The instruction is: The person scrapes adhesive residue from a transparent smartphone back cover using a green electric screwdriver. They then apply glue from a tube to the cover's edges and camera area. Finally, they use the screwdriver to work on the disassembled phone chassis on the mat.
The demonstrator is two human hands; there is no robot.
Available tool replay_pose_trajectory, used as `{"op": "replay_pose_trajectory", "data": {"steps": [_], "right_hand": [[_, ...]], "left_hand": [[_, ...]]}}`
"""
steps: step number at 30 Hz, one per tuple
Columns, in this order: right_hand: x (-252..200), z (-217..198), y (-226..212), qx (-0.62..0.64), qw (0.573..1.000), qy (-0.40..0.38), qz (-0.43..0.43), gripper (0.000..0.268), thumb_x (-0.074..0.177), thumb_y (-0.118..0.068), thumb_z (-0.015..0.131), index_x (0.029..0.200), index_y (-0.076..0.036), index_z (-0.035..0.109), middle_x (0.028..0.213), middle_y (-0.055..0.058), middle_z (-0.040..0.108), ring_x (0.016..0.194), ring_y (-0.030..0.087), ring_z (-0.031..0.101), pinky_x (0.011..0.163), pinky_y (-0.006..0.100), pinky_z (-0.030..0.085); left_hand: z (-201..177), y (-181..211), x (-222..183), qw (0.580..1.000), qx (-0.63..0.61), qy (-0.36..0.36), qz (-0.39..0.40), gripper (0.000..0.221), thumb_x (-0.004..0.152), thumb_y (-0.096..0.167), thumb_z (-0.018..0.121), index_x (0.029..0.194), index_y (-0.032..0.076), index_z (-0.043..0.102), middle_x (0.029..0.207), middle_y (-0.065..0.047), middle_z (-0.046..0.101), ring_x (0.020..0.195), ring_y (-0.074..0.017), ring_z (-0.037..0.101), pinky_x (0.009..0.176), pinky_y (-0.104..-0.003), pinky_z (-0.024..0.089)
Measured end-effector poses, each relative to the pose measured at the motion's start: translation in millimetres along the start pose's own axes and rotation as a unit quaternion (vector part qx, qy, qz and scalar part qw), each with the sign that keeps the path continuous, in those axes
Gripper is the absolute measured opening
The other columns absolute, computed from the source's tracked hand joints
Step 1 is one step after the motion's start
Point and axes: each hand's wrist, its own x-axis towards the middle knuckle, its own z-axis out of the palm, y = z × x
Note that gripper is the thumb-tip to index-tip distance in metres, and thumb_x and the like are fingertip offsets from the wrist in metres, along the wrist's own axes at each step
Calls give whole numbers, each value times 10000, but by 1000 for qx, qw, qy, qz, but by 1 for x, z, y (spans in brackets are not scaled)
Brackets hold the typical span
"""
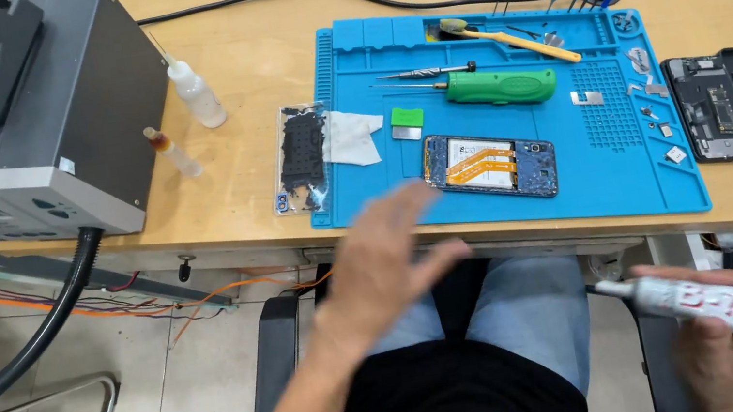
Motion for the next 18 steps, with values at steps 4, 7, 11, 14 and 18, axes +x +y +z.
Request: {"op": "replay_pose_trajectory", "data": {"steps": [4, 7, 11, 14, 18], "right_hand": [[34, -72, -62, -580, 812, -72, 3, 423, 896, -29, 771, 1250, 161, 639, 1250, 319, 652, 1122, 416, 683, 938, 444, 586], [36, -168, -47, -693, 709, -92, 97, 444, 885, -154, 789, 1256, 69, 687, 1220, 216, 676, 1126, 336, 676, 984, 427, 577], [29, -192, -50, -769, 582, -89, 248, 548, 855, -425, 774, 1301, -110, 725, 1220, 94, 792, 1051, 273, 778, 960, 409, 629], [34, -177, -61, -756, 585, -56, 287, 470, 864, -468, 763, 1262, -223, 721, 1194, 22, 810, 1075, 282, 785, 897, 413, 556], [46, -141, -63, -724, 583, -70, 362, 457, 913, -387, 740, 1315, -176, 689, 1308, 48, 764, 1197, 350, 725, 911, 450, 552]], "left_hand": [[-50, -93, 20, 938, 206, -25, -278, 750, 952, 637, 599, 1457, 104, 446, 1391, -187, 540, 1197, -375, 551, 946, -506, 491], [-50, -129, 28, 872, 281, -105, -388, 904, 910, 785, 523, 1565, 188, 343, 1323, -213, 541, 1163, -425, 520, 867, -568, 477], [-36, -134, 32, 859, 339, -124, -363, 912, 874, 724, 637, 1568, 212, 339, 1162, -209, 588, 1033, -421, 553, 788, -554, 508], [-39, -128, 41, 861, 303, -136, -386, 865, 882, 644, 655, 1557, 215, 325, 1220, -215, 568, 1099, -443, 534, 810, -607, 507], [-48, -128, 41, 865, 278, -137, -394, 799, 900, 568, 656, 1541, 207, 342, 1266, -228, 560, 1129, -445, 508, 849, -612, 481]]}}
